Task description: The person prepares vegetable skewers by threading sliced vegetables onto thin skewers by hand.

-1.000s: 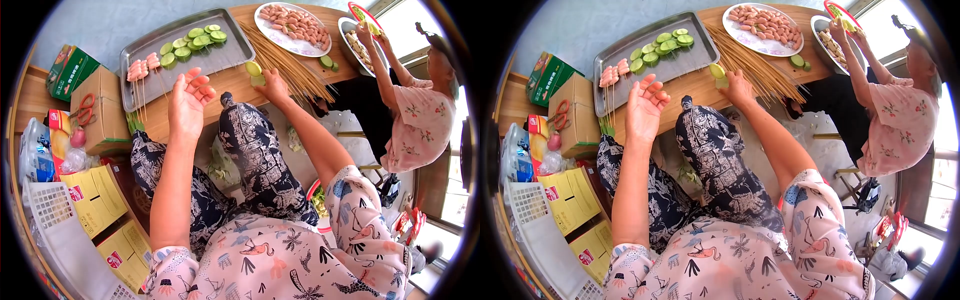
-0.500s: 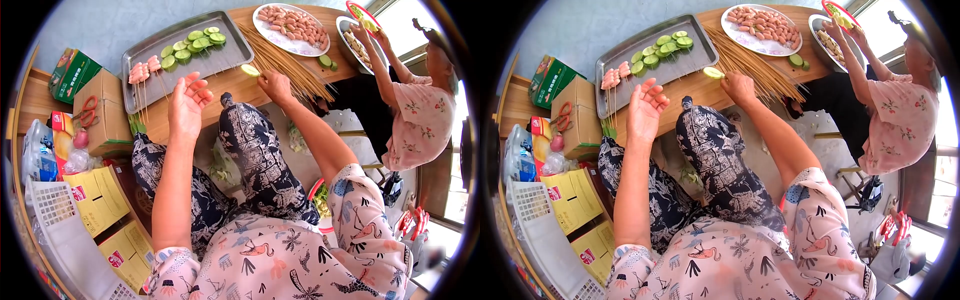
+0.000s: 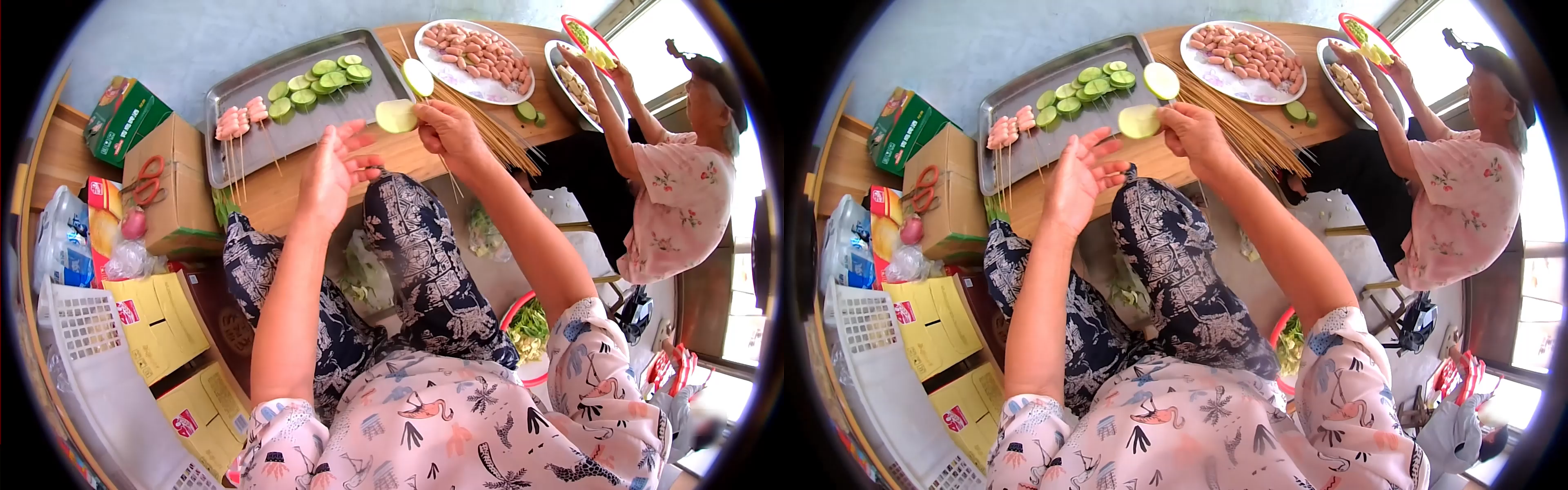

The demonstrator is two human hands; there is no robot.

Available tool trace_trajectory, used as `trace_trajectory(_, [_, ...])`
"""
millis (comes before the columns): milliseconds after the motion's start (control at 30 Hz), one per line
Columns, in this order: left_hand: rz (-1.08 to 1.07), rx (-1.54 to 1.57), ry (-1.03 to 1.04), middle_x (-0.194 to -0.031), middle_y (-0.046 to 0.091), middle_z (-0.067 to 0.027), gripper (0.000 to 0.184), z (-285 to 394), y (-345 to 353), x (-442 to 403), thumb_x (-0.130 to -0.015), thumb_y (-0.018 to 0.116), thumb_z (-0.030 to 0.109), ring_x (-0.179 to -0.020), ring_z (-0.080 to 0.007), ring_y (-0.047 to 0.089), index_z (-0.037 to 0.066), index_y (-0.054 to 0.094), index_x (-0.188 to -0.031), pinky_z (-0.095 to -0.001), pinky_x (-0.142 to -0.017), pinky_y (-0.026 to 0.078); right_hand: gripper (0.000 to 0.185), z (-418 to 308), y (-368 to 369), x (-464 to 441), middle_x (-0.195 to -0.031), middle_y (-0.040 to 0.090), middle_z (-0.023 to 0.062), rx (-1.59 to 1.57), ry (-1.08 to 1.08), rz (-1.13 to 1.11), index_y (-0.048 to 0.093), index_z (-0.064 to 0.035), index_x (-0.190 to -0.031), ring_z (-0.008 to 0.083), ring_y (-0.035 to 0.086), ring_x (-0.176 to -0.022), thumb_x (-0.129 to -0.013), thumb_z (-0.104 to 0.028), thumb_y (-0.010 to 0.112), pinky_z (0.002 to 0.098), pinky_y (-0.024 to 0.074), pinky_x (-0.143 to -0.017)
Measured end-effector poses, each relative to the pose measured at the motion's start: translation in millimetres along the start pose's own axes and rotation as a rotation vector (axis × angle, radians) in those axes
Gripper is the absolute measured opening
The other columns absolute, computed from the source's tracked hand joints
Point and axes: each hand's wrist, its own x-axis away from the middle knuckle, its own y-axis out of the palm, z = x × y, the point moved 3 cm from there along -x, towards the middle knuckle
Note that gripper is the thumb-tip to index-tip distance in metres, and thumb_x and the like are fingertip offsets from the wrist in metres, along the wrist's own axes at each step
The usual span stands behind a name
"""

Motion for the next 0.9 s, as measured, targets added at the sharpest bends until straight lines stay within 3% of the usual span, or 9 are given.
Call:
trace_trajectory(100, [-0.086,0.122,0.02,-0.117,0.056,-0.0159,0.057,4.0,10.9,5.0,-0.099,0.03,0.047,-0.09,-0.0239,0.063,0.001,0.044,-0.129,-0.0347,-0.078,0.05,0.017,-11.9,38.4,10.9,-0.057,0.046,-0.0029,0.006,0.029,-0.078,0.061,-0.001,-0.082,0.0042,0.036,-0.044,-0.091,-0.015,0.058,0.0201,0.0233,-0.04])
trace_trajectory(167, [-0.138,0.197,0.058,-0.114,0.059,-0.0154,0.05,3.6,4.6,5.1,-0.099,0.035,0.041,-0.091,-0.023,0.063,0.0,0.046,-0.127,-0.0347,-0.08,0.051,0.017,-12.8,51.2,15.2,-0.06,0.048,-0.0021,0.052,0.027,-0.119,0.061,-0.0003,-0.085,0.0043,0.036,-0.045,-0.091,-0.015,0.058,0.0199,0.0248,-0.041])
trace_trajectory(267, [-0.049,0.256,0.187,-0.103,0.063,-0.0111,0.033,10.0,-5.8,8.0,-0.096,0.05,0.022,-0.084,-0.019,0.064,-0.001,0.053,-0.119,-0.0328,-0.078,0.053,0.018,-19.0,67.7,20.3,-0.063,0.048,-0.004,0.113,-0.004,-0.098,0.062,-0.0003,-0.095,0.004,0.035,-0.047,-0.094,-0.016,0.053,0.0183,0.0255,-0.043])
trace_trajectory(367, [0.092,0.245,0.199,-0.102,0.062,-0.009,0.027,14.9,-22.6,8.3,-0.095,0.05,0.017,-0.084,-0.0183,0.062,0.001,0.054,-0.117,-0.0331,-0.077,0.053,0.019,-25.4,67.5,28.3,-0.072,0.055,0.0002,0.052,-0.06,-0.074,0.061,0.0018,-0.1,0.0043,0.039,-0.05,-0.094,-0.012,0.05,0.0192,0.0281,-0.043])
trace_trajectory(500, [0.127,0.292,0.301,-0.093,0.062,-0.0059,0.02,28.7,-39.6,12.4,-0.092,0.053,0.012,-0.077,-0.0154,0.06,0.002,0.058,-0.109,-0.0303,-0.071,0.053,0.024,-42.2,79.5,70.0,-0.062,0.054,0.0013,0.088,-0.005,-0.188,0.061,0.0019,-0.105,0.005,0.04,-0.047,-0.096,-0.012,0.043,0.0193,0.0297,-0.043])
trace_trajectory(600, [0.189,0.318,0.32,-0.09,0.062,-0.0049,0.017,36.1,-49.8,18.1,-0.09,0.055,0.01,-0.075,-0.0147,0.059,0.003,0.058,-0.105,-0.0292,-0.067,0.052,0.029,-38.4,90.0,103.7,-0.047,0.043,-0.0034,0.4,0.04,-0.19,0.061,0.0005,-0.11,0.0045,0.037,-0.038,-0.098,-0.019,0.044,0.0191,0.0274,-0.039])
trace_trajectory(900, [0.316,0.343,0.304,-0.09,0.063,-0.0051,0.018,40.7,-58.6,22.3,-0.09,0.054,0.007,-0.07,-0.0116,0.058,0.003,0.058,-0.107,-0.0244,-0.061,0.049,0.024,-2.1,93.1,131.5,-0.05,0.042,-0.0059,0.317,0.131,-0.268,0.061,-0.0016,-0.111,0.0013,0.036,-0.042,-0.098,-0.014,0.045,0.017,0.0252,-0.039])
